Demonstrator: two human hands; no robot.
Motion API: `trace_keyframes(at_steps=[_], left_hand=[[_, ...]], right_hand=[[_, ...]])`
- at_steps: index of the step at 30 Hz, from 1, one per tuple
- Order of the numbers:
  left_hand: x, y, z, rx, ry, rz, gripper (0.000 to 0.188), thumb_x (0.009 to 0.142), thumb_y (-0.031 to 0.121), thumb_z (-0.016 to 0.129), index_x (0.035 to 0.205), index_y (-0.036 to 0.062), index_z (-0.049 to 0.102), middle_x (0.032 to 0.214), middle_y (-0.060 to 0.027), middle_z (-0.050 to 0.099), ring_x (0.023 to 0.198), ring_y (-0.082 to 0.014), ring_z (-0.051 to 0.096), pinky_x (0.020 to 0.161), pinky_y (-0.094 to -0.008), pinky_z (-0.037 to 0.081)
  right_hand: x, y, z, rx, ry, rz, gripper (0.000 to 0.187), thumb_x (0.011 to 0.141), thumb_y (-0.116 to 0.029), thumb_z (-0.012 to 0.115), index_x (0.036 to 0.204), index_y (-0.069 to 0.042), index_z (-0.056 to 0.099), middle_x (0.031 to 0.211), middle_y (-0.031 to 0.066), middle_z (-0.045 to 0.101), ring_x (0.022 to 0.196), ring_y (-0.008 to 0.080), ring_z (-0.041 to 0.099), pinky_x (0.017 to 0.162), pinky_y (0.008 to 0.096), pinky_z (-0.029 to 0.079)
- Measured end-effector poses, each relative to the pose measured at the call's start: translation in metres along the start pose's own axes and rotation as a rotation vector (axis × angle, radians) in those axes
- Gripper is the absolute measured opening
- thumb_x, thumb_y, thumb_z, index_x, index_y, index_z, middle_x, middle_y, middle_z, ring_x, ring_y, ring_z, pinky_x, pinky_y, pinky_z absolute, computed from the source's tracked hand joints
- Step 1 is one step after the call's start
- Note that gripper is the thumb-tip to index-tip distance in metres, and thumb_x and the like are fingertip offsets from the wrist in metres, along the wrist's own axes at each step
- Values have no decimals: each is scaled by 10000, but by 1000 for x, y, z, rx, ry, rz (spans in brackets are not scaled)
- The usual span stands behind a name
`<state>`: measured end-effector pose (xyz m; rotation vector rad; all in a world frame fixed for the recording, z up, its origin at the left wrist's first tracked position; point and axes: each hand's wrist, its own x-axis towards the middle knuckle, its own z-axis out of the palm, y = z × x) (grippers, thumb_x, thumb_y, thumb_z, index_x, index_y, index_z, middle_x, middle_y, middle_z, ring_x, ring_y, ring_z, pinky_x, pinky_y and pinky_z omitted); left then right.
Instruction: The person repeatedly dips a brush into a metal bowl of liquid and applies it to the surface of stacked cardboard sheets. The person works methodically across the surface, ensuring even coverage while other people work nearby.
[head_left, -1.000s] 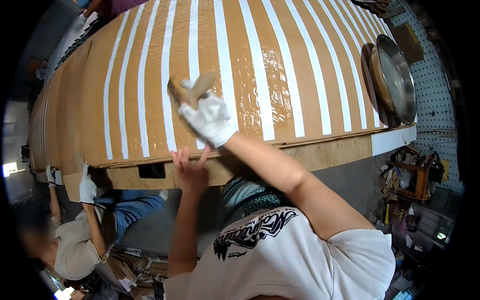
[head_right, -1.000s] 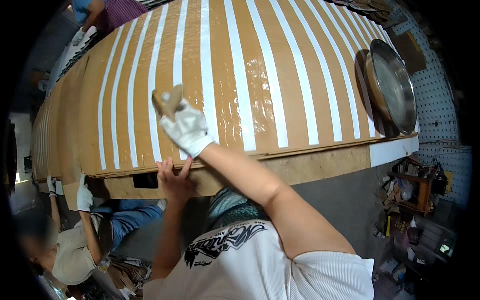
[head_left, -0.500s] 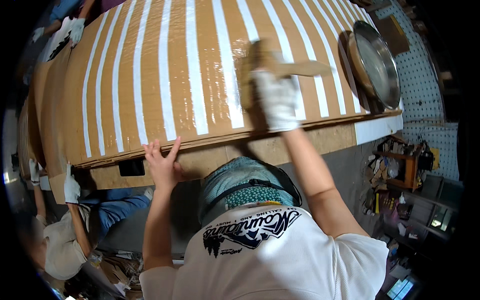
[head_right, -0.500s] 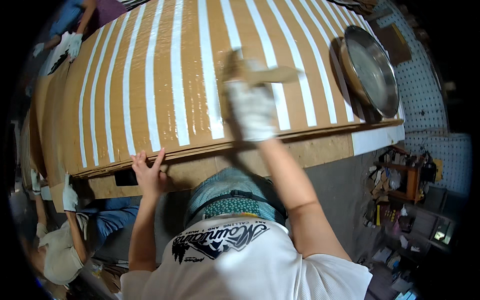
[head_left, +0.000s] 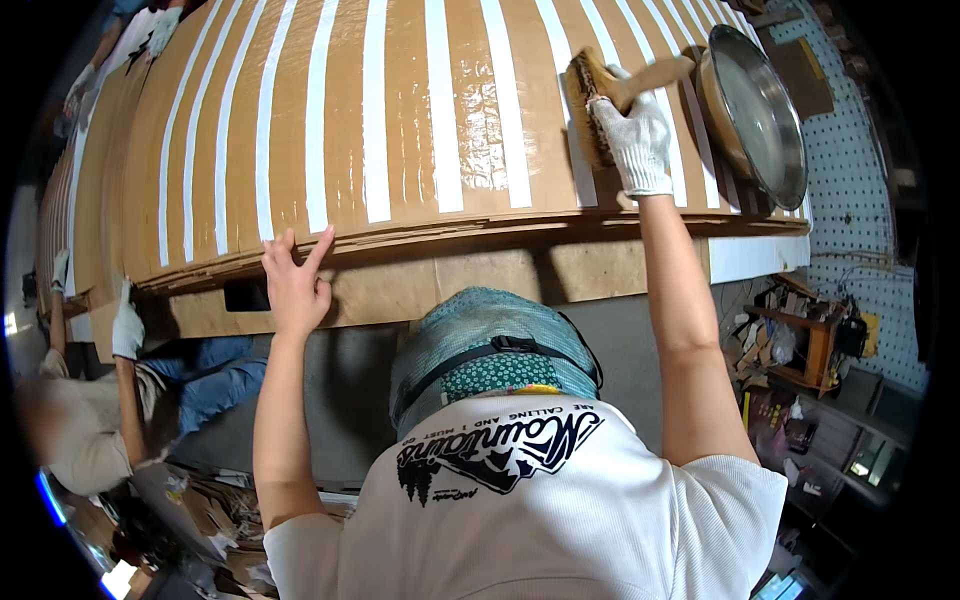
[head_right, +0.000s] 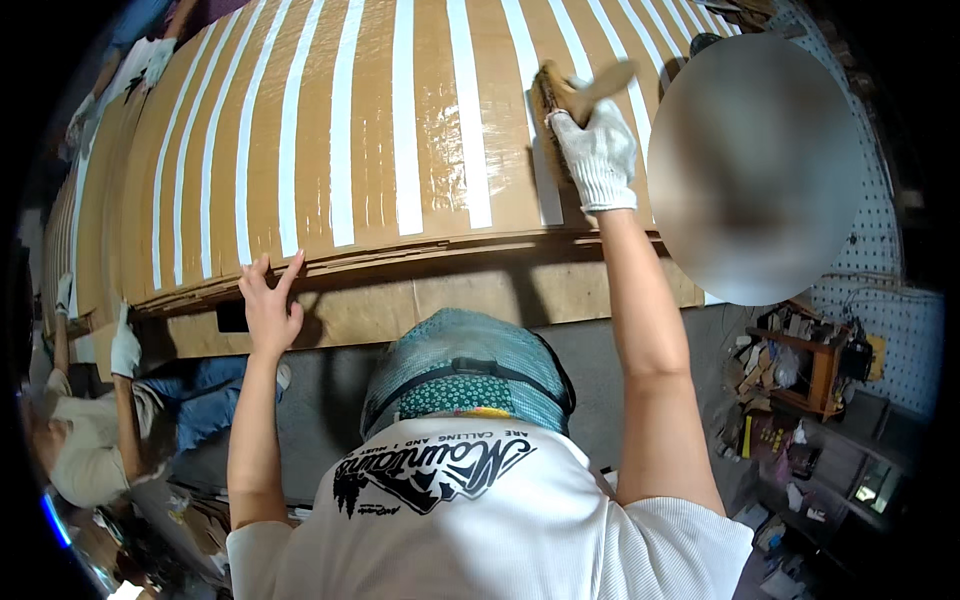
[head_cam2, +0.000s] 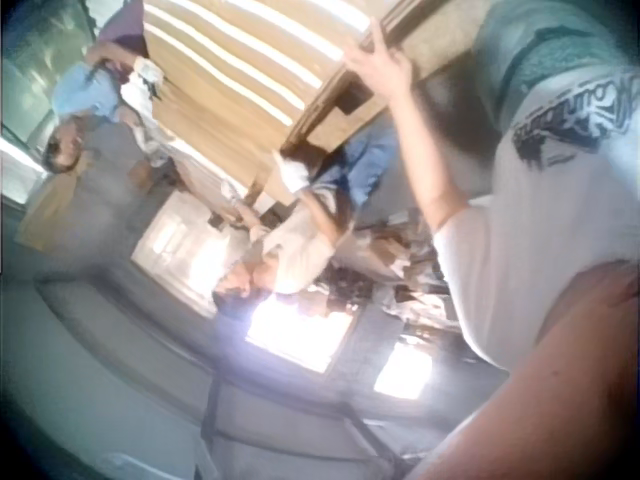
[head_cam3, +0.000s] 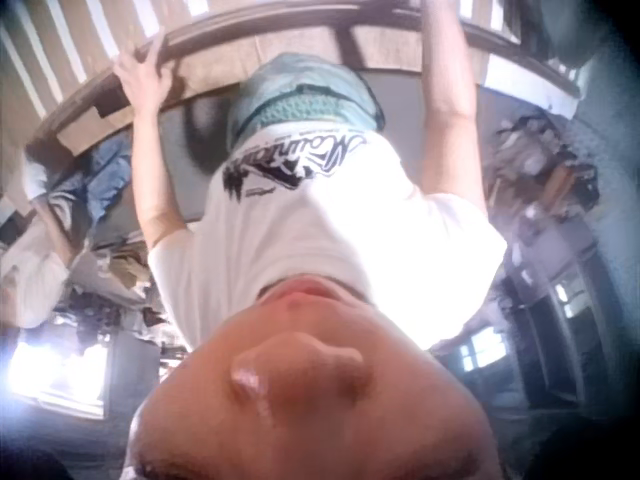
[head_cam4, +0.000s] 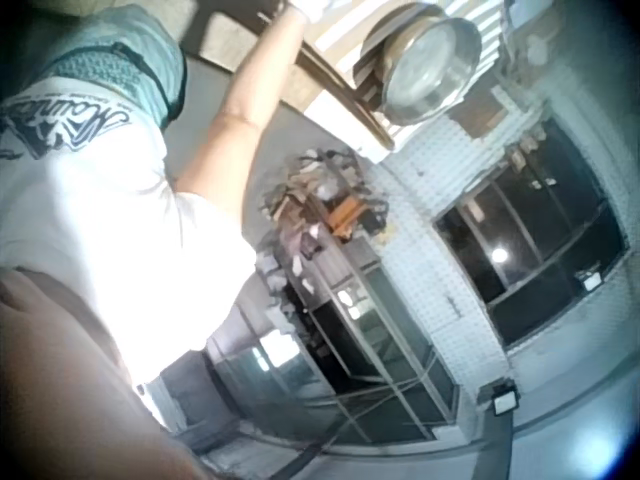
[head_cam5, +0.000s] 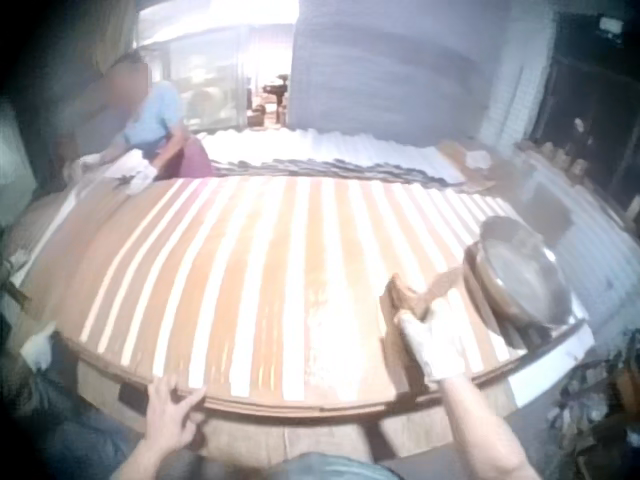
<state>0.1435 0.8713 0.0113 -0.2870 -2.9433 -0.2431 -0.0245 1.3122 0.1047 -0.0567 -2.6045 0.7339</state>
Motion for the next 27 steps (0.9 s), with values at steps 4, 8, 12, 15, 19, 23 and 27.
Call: trace_keyframes(at_steps=[4, 8, 12, 15, 19, 23, 27], left_hand=[[0, 2, -2, 3, 11, -25, 882, 684, 3, 608, 1460, 406, 490, 1365, -243, 434, 1274, -467, 391, 1197, -552, 257], [5, 8, -2, -3, 10, -18, 873, 695, 10, 620, 1461, 407, 488, 1393, -237, 422, 1294, -460, 385, 1200, -542, 253], [-2, 3, 2, 8, 18, -53, 876, 703, 16, 626, 1466, 418, 476, 1403, -232, 421, 1311, -459, 379, 1195, -548, 267], [-2, 5, 1, 2, 12, -60, 880, 703, 17, 627, 1468, 424, 472, 1402, -232, 424, 1311, -461, 378, 1192, -552, 277], [-6, 2, 4, -25, 28, -46, 875, 704, 13, 617, 1465, 422, 479, 1400, -233, 423, 1310, -464, 377, 1197, -554, 264], [-2, 1, 6, -58, 69, -15, 848, 705, 21, 602, 1459, 395, 500, 1392, -247, 418, 1310, -473, 368, 1207, -566, 227], [-7, 0, 8, -58, 60, -20, 804, 708, 59, 593, 1449, 364, 525, 1402, -266, 405, 1307, -485, 362, 1208, -574, 207]], right_hand=[[-10, -45, -15, -69, -271, -382, 393, 869, -281, 757, 1234, -140, 711, 1000, 110, 761, 727, 225, 710, 647, 336, 563], [-48, -20, 46, 518, -442, -510, 329, 937, -256, 647, 1248, -156, 678, 1059, 72, 733, 711, 192, 696, 605, 268, 589], [-88, -49, 2, -153, -491, -676, 302, 927, -231, 640, 1222, -210, 704, 1173, 46, 722, 1006, 216, 714, 858, 315, 596], [-73, -34, -5, -51, -717, -638, 356, 883, -181, 705, 1239, -201, 700, 1115, 69, 741, 965, 227, 722, 839, 323, 605], [-44, -45, -13, 171, -618, -480, 410, 861, -133, 741, 1266, -175, 687, 1128, 99, 739, 906, 219, 725, 800, 350, 619], [-81, -19, 9, 70, -588, -586, 414, 975, -339, 573, 1335, -144, 629, 1325, 31, 644, 851, 150, 691, 761, 200, 560], [-75, -21, -4, 98, -555, -933, 422, 946, -323, 628, 1355, -223, 620, 1298, 18, 665, 940, 140, 709, 710, 252, 576]])
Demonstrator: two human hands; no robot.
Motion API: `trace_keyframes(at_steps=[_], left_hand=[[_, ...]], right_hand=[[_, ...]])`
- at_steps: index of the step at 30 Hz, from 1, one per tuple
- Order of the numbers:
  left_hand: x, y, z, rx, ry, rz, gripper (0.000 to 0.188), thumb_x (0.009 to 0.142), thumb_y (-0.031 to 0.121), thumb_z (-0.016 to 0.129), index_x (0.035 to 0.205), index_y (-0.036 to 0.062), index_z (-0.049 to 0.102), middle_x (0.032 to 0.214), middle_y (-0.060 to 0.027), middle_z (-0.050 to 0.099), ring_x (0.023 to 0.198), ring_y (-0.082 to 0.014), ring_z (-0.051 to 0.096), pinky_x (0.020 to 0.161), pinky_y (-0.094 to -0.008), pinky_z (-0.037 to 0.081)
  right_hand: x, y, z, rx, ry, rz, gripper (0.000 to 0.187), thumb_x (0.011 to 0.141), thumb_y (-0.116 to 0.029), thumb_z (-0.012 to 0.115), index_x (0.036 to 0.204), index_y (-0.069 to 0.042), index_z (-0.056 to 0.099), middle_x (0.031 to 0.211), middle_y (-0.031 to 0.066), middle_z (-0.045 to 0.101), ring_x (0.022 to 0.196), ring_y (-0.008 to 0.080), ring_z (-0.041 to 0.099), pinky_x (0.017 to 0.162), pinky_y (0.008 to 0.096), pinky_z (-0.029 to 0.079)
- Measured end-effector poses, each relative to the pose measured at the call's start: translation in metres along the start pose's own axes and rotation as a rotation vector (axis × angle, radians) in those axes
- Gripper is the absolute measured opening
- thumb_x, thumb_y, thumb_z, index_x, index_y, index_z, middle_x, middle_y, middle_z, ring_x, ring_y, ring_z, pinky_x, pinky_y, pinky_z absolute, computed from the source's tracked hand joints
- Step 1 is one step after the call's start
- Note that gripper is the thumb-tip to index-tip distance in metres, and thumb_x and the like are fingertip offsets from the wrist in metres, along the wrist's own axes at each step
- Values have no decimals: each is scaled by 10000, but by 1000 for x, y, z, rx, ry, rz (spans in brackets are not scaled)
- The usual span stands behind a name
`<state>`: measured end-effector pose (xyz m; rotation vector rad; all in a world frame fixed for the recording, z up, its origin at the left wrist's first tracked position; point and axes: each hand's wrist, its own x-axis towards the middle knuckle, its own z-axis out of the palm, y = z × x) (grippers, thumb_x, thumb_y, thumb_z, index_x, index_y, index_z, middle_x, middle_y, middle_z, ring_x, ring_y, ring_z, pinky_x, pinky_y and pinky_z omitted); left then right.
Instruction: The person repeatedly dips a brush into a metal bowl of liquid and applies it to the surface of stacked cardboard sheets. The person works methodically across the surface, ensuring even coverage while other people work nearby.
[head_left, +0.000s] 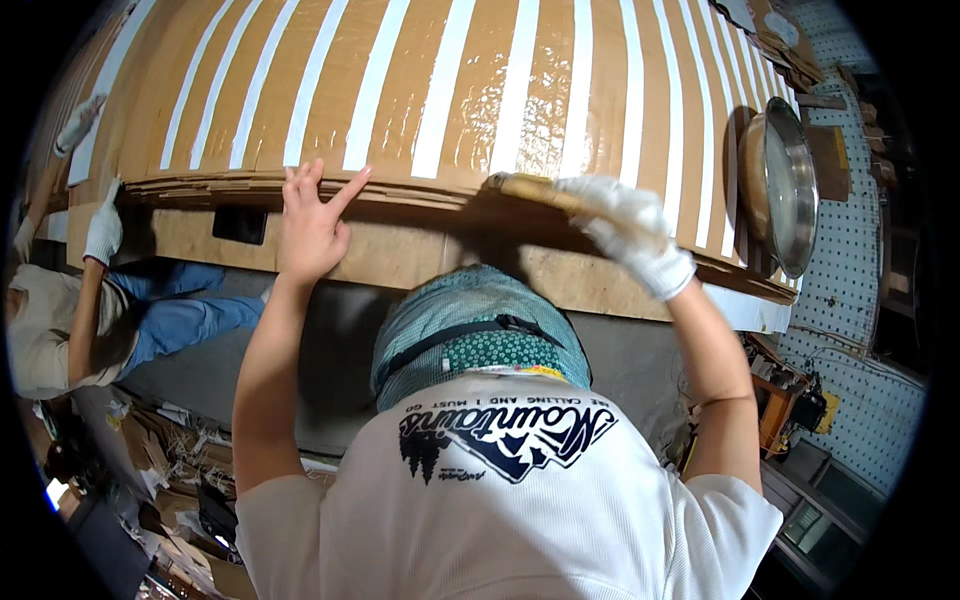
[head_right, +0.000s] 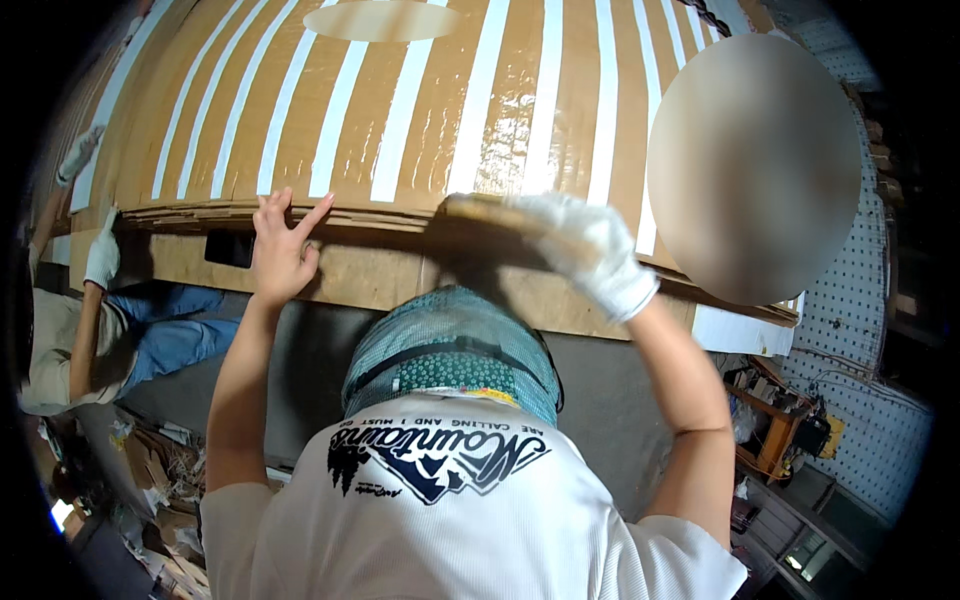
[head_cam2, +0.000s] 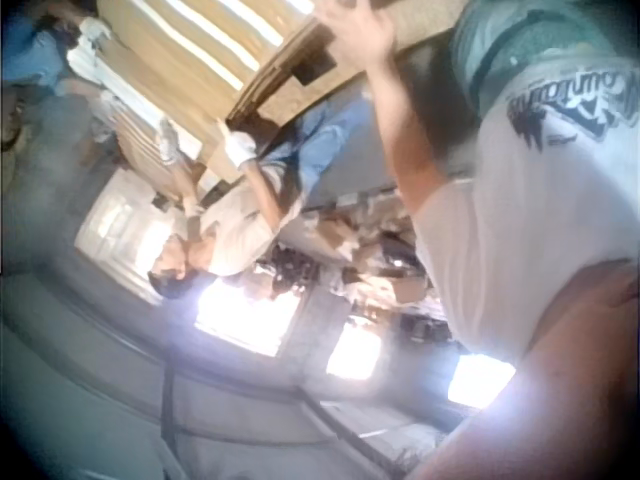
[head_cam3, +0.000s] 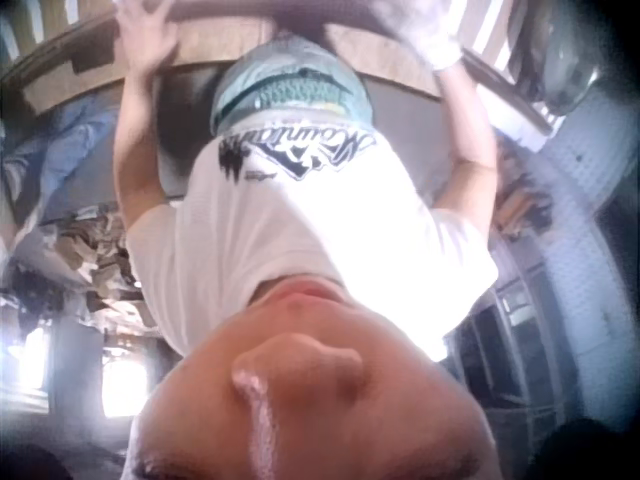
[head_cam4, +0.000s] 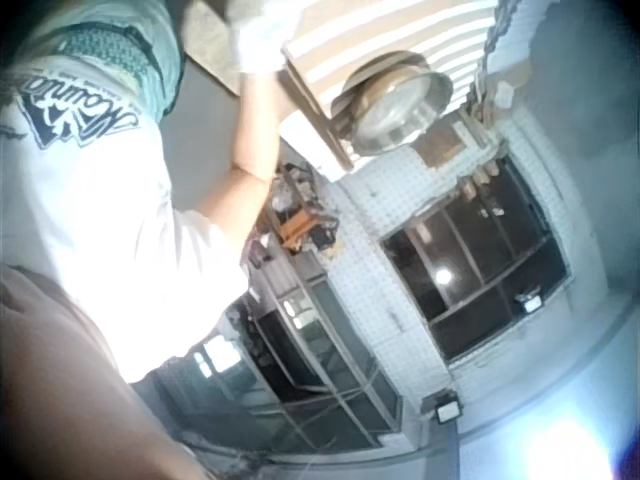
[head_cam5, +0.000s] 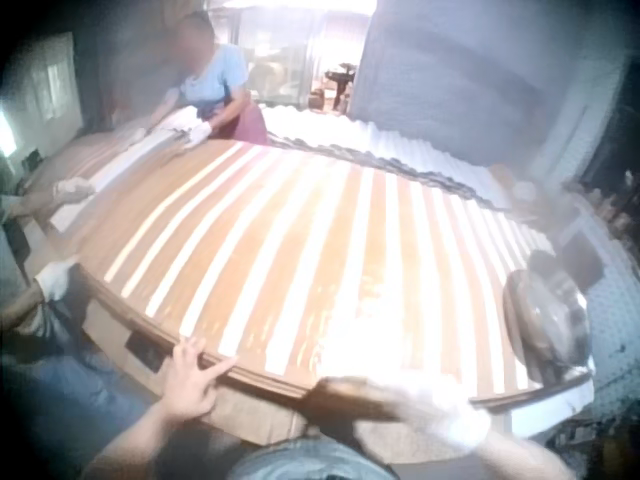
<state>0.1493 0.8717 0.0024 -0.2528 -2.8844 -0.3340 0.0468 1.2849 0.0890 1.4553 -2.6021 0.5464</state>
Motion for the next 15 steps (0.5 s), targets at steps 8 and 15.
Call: trace_keyframes(at_steps=[8, 15], left_hand=[[7, -1, 5, 16, -5, -5, 852, 723, 31, 611, 1491, 370, 467, 1432, -285, 394, 1373, -489, 330, 1205, -601, 196], [-21, 19, 7, -92, 62, -106, 758, 697, 63, 652, 1417, 289, 570, 1475, -231, 442, 1392, -456, 362, 1174, -593, 280]], right_hand=[[81, -42, 21, -129, -11, 145, 497, 864, -141, 668, 1356, -187, 608, 1188, 80, 689, 889, 196, 703, 704, 289, 572], [103, -17, 18, 20, -194, 710, 303, 884, -244, 706, 1149, -99, 730, 1009, 151, 740, 1030, 301, 682, 932, 421, 503]])
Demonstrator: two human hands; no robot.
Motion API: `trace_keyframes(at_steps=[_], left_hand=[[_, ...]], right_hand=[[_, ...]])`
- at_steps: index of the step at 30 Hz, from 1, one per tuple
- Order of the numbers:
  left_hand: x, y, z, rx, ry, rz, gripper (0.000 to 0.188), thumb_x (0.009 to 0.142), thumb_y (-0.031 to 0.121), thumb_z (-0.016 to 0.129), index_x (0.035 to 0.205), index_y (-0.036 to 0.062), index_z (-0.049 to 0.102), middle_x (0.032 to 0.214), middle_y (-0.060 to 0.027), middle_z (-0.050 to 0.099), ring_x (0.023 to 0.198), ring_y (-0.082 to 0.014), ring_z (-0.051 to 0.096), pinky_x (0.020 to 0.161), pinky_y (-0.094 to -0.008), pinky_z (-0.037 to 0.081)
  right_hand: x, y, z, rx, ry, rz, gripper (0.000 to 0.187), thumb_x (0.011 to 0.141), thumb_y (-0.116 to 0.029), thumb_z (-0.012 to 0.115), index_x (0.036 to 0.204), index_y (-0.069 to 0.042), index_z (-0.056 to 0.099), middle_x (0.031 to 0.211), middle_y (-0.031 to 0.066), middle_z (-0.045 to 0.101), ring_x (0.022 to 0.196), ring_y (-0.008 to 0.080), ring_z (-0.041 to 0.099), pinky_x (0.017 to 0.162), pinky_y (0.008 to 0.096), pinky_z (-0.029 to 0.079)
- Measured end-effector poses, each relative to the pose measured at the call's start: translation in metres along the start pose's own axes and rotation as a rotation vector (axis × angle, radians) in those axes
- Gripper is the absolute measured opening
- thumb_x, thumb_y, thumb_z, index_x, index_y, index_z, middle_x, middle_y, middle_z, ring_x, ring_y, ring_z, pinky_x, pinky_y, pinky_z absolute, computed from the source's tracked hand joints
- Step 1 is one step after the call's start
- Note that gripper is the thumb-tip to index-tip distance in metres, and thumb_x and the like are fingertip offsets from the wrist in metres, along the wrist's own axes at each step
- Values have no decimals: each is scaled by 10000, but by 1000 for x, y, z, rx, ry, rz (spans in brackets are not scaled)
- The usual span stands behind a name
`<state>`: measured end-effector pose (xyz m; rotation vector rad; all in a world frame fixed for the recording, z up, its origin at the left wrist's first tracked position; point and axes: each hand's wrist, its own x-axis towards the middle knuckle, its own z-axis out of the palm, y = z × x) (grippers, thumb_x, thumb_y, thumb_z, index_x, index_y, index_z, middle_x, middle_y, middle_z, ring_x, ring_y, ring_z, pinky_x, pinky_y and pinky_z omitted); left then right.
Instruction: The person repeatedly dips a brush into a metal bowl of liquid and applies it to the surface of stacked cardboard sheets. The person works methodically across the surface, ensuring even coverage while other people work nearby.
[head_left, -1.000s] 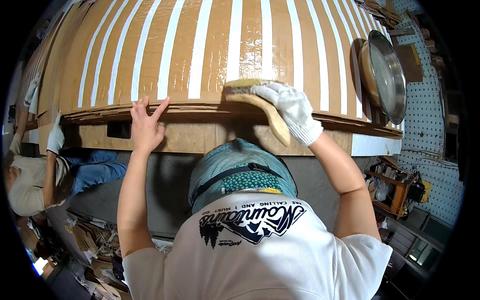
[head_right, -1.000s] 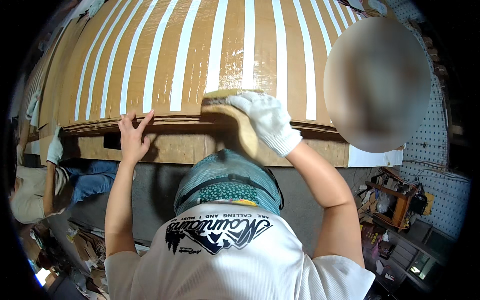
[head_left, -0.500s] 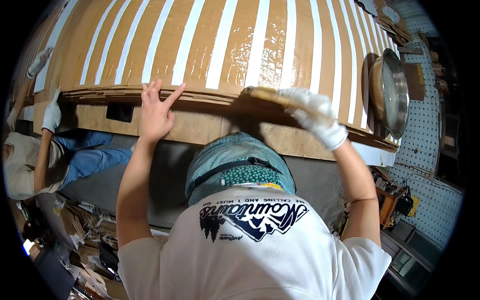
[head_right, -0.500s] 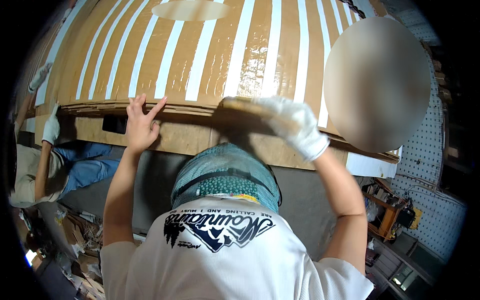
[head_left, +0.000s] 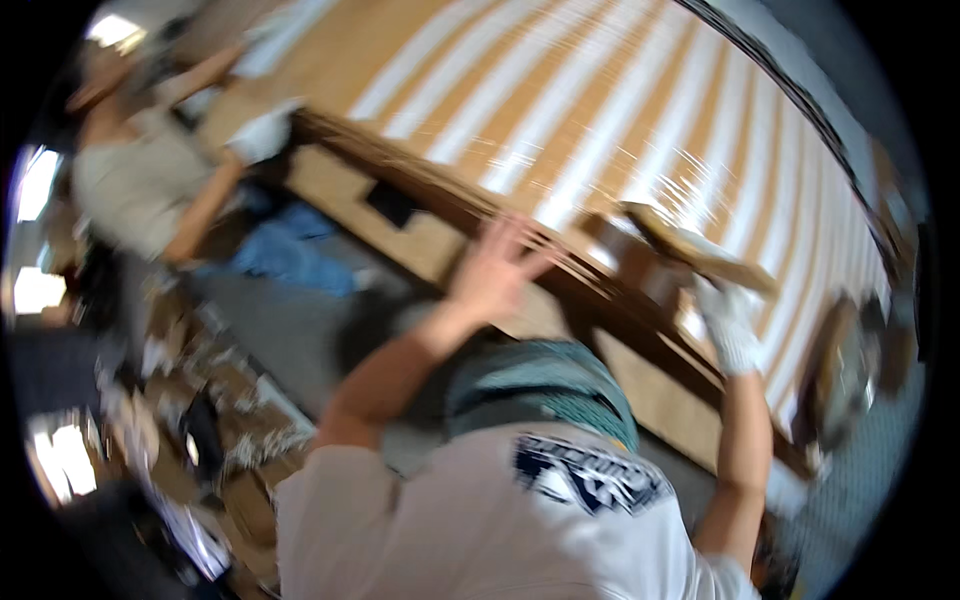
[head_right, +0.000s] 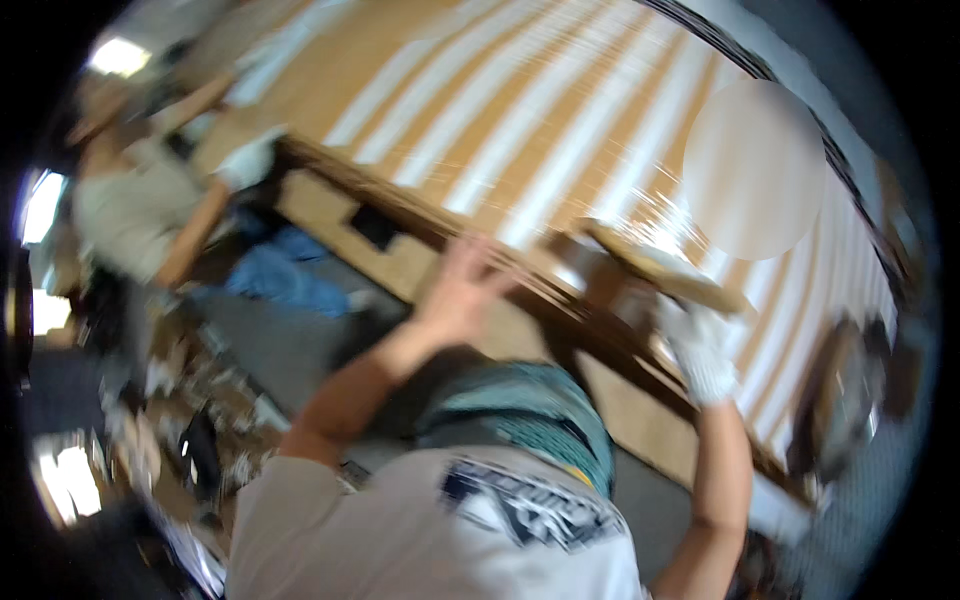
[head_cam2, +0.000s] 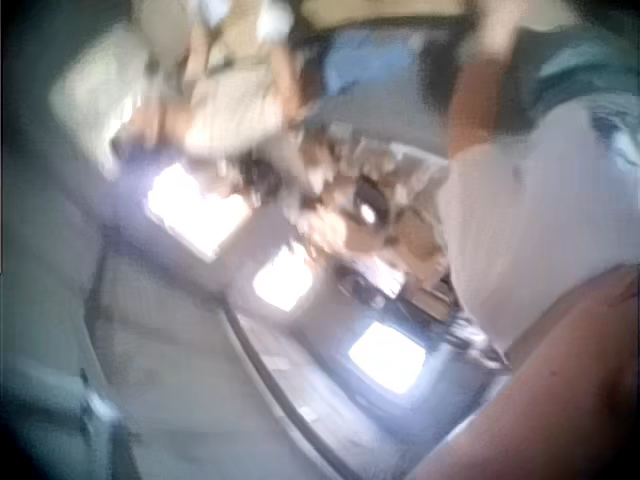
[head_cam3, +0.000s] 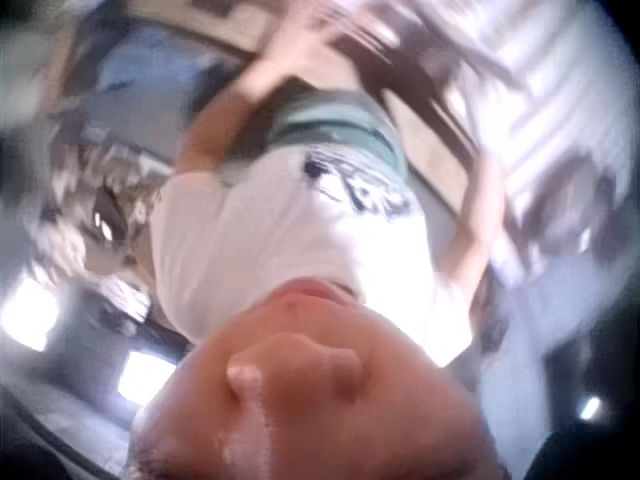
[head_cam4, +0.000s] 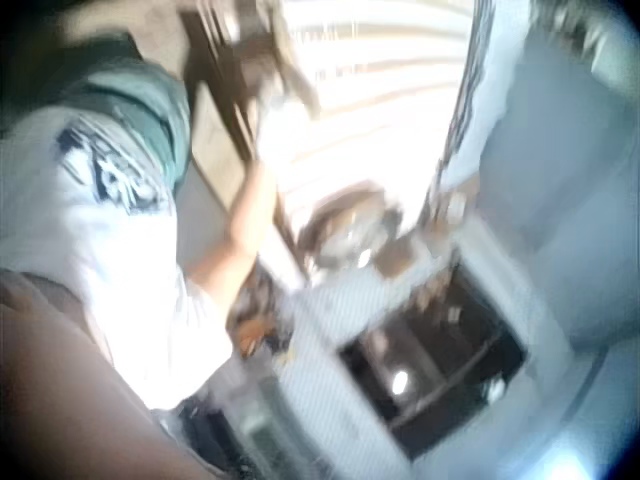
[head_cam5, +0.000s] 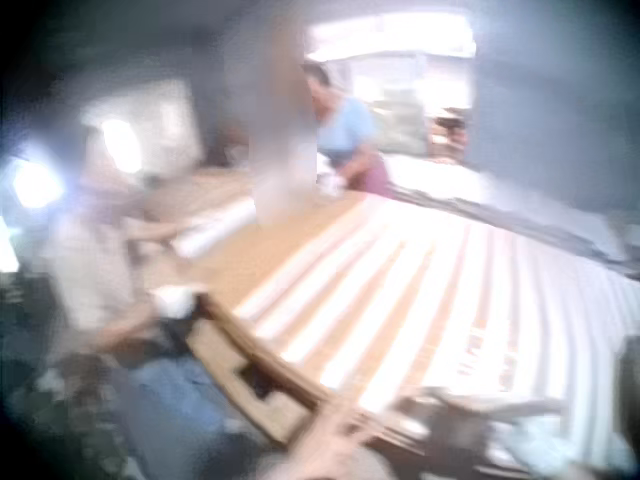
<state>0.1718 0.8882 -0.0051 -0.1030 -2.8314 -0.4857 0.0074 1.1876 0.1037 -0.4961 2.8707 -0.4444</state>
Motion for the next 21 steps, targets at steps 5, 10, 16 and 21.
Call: trace_keyframes(at_steps=[5, 10, 16, 21], left_hand=[[26, -13, 5, -224, 330, -228, 724, 701, 3, 607, 1416, 8, 489, 1423, -161, 457, 1361, -369, 415, 1198, -486, 306], [30, -38, 17, -89, 286, -391, 658, 786, -51, 541, 1434, -68, 426, 1500, -212, 414, 1419, -355, 377, 1205, -422, 307], [29, -44, 12, -82, 277, -375, 541, 848, 11, 536, 1376, -97, 489, 1465, -218, 469, 1402, -363, 410, 1200, -413, 317], [45, -24, 10, 45, 191, -448, 601, 848, 140, 588, 1371, -135, 475, 1441, -287, 480, 1383, -379, 443, 1198, -440, 317]], right_hand=[[62, -81, 1, 261, 302, -840, 359, 909, -19, 671, 1268, -34, 665, 1274, 108, 684, 1156, 247, 658, 974, 345, 526], [42, -113, 61, -156, 232, -670, 385, 892, -79, 657, 1276, -97, 671, 1247, 124, 689, 1004, 243, 714, 848, 310, 570], [47, -96, 32, 242, 66, -798, 354, 822, -60, 703, 1176, -74, 703, 1064, 133, 743, 897, 278, 735, 807, 371, 590], [46, -70, 48, 262, 217, -661, 366, 826, -3, 709, 1187, -61, 705, 1120, 137, 728, 946, 290, 720, 806, 345, 579]])
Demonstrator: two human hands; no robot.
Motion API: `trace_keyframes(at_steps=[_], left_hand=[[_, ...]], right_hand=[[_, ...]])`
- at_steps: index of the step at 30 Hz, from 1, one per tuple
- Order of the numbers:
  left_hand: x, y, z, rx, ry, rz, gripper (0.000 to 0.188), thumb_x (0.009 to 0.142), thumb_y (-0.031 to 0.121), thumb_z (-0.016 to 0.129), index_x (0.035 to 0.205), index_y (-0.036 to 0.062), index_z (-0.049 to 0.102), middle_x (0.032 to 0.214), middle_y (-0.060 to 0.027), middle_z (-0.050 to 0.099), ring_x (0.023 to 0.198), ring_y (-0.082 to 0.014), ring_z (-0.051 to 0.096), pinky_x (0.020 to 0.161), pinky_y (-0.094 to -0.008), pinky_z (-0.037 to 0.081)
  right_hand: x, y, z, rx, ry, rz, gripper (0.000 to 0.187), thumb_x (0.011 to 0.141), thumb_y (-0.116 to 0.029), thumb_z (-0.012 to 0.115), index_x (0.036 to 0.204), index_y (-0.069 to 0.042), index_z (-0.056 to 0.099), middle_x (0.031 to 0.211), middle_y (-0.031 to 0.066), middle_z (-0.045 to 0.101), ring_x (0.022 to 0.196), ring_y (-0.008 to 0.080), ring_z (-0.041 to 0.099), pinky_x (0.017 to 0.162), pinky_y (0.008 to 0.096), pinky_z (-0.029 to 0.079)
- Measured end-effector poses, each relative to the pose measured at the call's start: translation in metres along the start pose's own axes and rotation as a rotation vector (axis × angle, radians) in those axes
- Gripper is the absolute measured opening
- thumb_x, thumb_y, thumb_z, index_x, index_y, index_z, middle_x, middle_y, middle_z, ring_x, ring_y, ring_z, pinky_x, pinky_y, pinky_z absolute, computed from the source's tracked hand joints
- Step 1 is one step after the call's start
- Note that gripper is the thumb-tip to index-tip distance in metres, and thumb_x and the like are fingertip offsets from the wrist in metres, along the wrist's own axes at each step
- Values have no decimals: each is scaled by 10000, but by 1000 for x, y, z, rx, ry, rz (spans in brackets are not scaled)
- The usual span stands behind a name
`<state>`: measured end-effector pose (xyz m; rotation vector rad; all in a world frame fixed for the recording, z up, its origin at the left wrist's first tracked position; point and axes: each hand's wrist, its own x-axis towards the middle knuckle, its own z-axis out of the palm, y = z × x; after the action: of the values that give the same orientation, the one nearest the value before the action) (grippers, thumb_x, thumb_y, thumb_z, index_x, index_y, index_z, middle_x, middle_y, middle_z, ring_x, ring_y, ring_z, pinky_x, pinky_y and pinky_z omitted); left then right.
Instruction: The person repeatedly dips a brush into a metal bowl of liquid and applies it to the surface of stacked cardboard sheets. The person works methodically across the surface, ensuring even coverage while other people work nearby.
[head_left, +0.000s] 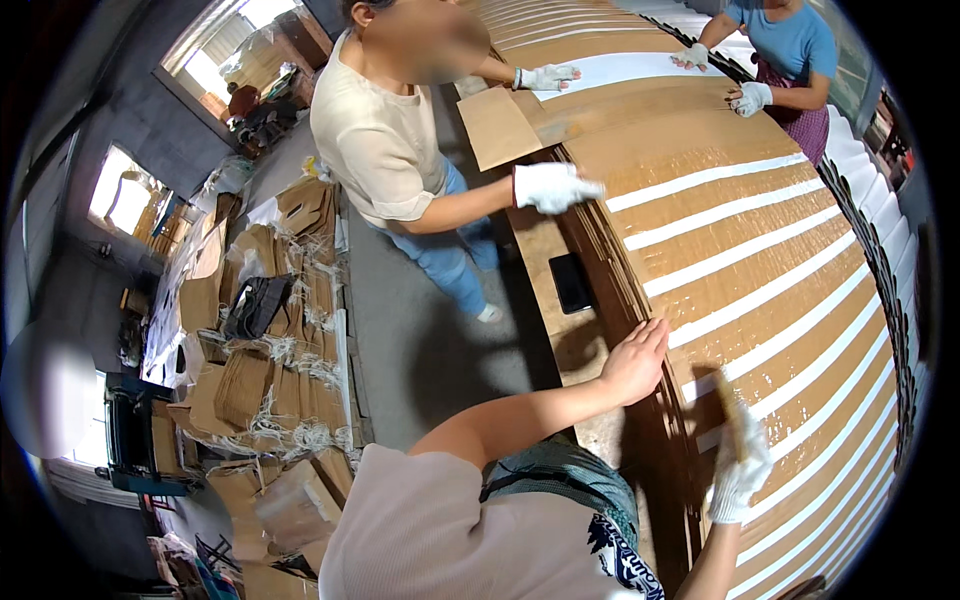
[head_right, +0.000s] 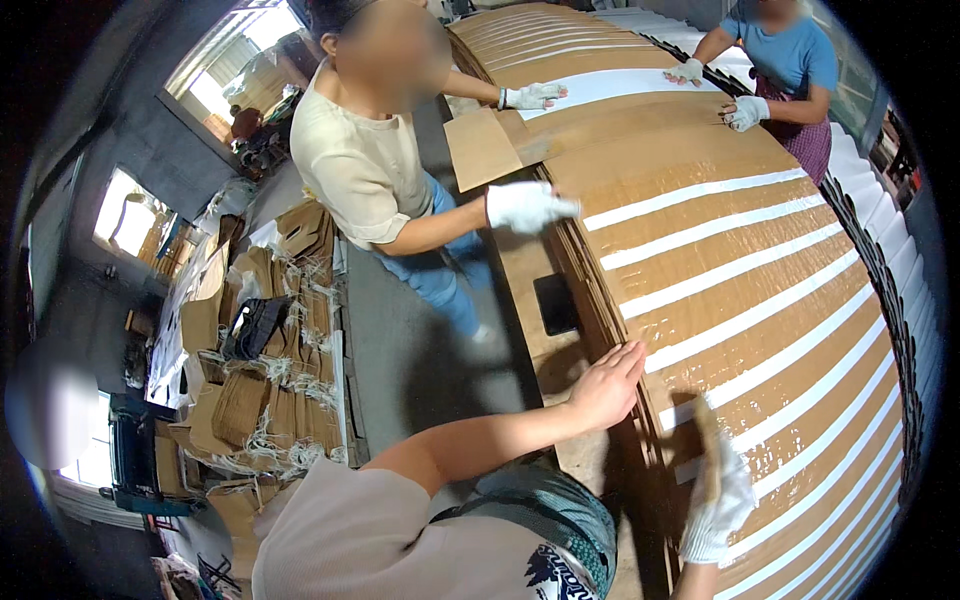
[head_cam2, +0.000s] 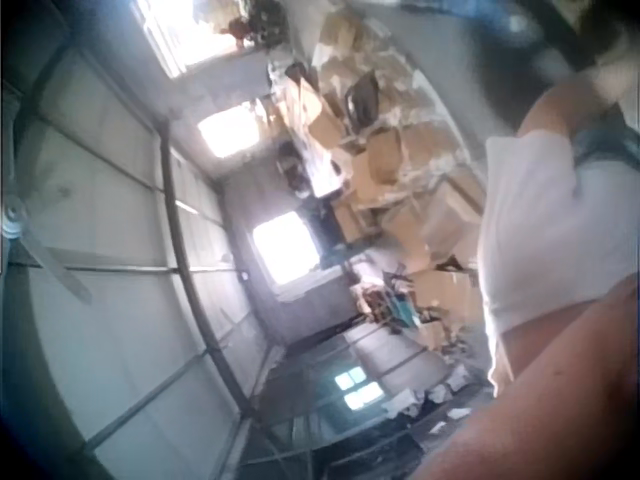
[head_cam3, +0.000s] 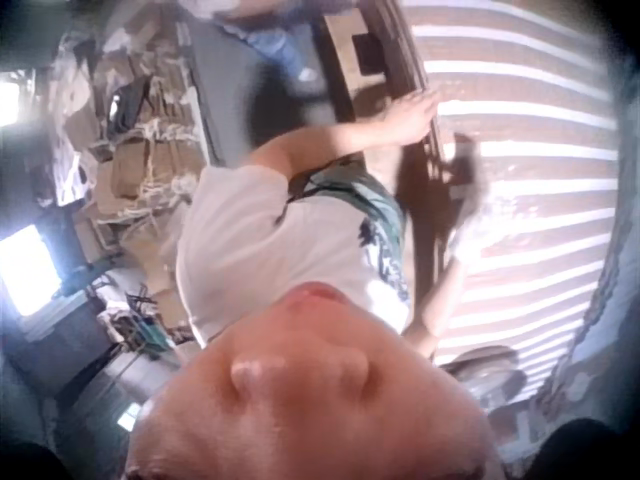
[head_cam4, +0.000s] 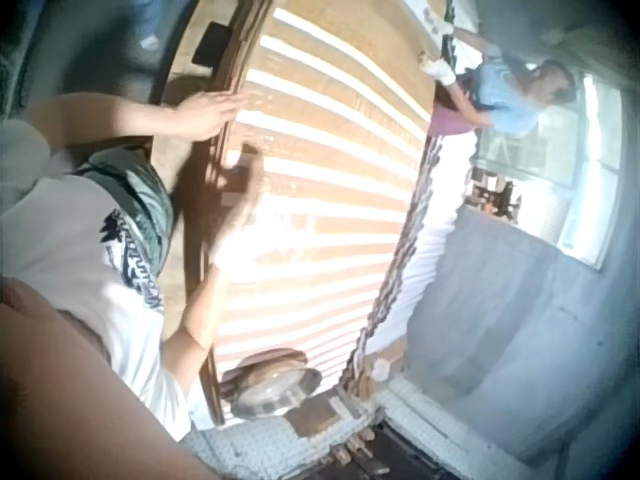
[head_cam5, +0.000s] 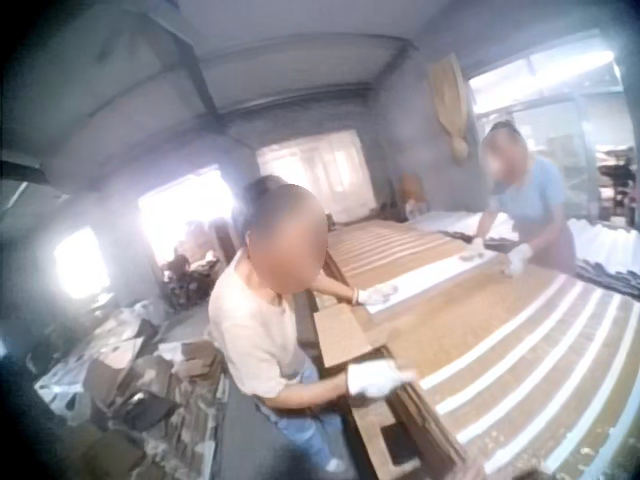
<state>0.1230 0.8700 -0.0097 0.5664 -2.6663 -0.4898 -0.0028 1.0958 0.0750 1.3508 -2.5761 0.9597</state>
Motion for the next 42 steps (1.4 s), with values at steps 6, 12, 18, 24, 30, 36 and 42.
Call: trace_keyframes(at_steps=[6, 12, 18, 24, 30, 36, 42], left_hand=[[14, 20, -29, 137, -200, -62, 456, 872, 363, 685, 1074, -46, 701, 1311, -284, 581, 1247, -393, 551, 1080, -454, 427], [25, 34, -28, 235, -249, -6, 595, 872, 425, 722, 1220, -43, 606, 1206, -261, 607, 1115, -418, 595, 958, -503, 469], [17, 24, -14, 290, -208, 124, 647, 900, 396, 705, 1308, -80, 543, 1386, -319, 517, 1278, -442, 524, 1065, -468, 449], [28, 31, -38, 330, -413, -25, 685, 900, 411, 700, 1296, -126, 542, 1360, -366, 516, 1277, -458, 526, 1064, -463, 444], [49, 40, -47, 387, -554, -51, 720, 880, 413, 716, 1306, -139, 538, 1372, -387, 494, 1245, -475, 544, 1017, -452, 480], [49, 44, -46, 358, -591, -115, 757, 874, 434, 714, 1313, -153, 525, 1372, -409, 477, 1243, -485, 543, 997, -448, 488], [30, 21, -39, 387, -583, -52, 768, 871, 422, 714, 1315, -169, 507, 1378, -424, 459, 1262, -508, 520, 1009, -467, 479]], right_hand=[[22, -5, -49, -181, -293, -94, 270, 849, -256, 753, 1032, -60, 723, 886, 142, 672, 756, 274, 655, 634, 414, 502], [74, 53, -41, 36, -369, 430, 491, 871, -494, 663, 887, -5, 696, 871, 236, 700, 825, 351, 701, 734, 447, 553], [78, 252, -165, -381, 270, 871, 436, 904, -485, 666, 909, -49, 655, 910, 170, 692, 794, 278, 678, 685, 402, 561], [117, 179, -91, -432, 36, -90, 188, 943, -342, 609, 991, -188, 705, 916, 133, 657, 802, 303, 667, 658, 413, 553], [174, 182, -11, 318, -190, 25, 399, 860, -450, 633, 1038, -95, 670, 885, 188, 672, 804, 365, 680, 742, 454, 548], [246, 367, -137, 431, 242, 734, 501, 865, -544, 598, 1037, -89, 722, 1013, 165, 722, 926, 317, 701, 811, 420, 553], [290, 404, -162, -207, 508, 551, 353, 924, -404, 525, 1052, -133, 712, 971, 146, 730, 875, 322, 709, 749, 424, 562]])
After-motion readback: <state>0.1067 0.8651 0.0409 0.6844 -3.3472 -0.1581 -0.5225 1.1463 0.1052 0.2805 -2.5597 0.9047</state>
